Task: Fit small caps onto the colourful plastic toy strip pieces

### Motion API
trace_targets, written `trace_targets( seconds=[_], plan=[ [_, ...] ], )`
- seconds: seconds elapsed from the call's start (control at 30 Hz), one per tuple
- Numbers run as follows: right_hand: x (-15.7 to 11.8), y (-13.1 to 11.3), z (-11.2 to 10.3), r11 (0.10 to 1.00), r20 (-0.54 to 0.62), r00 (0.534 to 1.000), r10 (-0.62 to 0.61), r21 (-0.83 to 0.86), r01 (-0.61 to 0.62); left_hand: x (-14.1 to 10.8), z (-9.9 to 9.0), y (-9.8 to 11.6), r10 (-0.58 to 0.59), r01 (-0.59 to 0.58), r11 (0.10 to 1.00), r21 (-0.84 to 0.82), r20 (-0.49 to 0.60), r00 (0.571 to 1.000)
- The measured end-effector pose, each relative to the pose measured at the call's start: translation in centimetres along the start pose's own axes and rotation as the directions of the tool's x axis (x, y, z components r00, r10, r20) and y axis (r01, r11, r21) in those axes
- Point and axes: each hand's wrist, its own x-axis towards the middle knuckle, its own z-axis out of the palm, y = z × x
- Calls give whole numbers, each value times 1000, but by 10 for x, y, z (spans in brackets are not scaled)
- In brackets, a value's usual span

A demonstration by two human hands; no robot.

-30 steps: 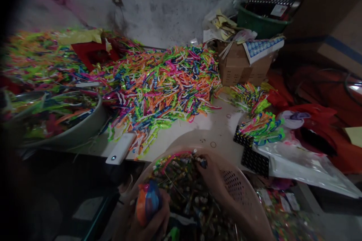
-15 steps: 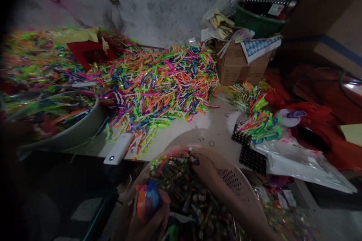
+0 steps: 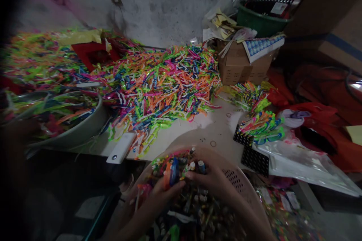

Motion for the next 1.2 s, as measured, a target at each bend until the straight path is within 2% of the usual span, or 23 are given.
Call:
trace_targets(
  seconds=[0.13,0.27,0.4,0.5,0.6,0.73,0.8,0.93,1.03,1.2],
  plan=[
    [-6,20,19,957,-145,985,90,285,-46,0,11,-5,25,-27,999,44,54,998],
    [-8,32,34,924,-259,955,147,380,-39,0,13,-9,115,-130,987,94,156,981],
    [-11,36,39,908,-388,887,252,412,-78,2,10,-12,230,-237,933,271,58,972],
    [-14,35,37,864,-335,889,313,490,-119,5,9,-11,167,-189,939,288,99,981],
    [-14,34,35,868,-342,896,283,489,-88,8,9,-9,110,-148,962,230,168,980],
    [-14,43,34,961,-489,855,173,276,-36,11,9,-13,87,-130,961,244,181,980],
    [-13,49,35,977,-501,853,146,209,-44,12,9,-17,89,-134,952,276,171,981],
    [-14,58,43,944,-466,859,211,326,-55,13,10,-22,87,-145,938,315,193,977],
    [-15,62,51,911,-455,854,251,410,-49,14,11,-20,102,-157,950,269,205,973],
    [-19,70,56,924,-393,907,152,382,11,16,10,-15,51,-106,968,226,237,970]
  ],
)
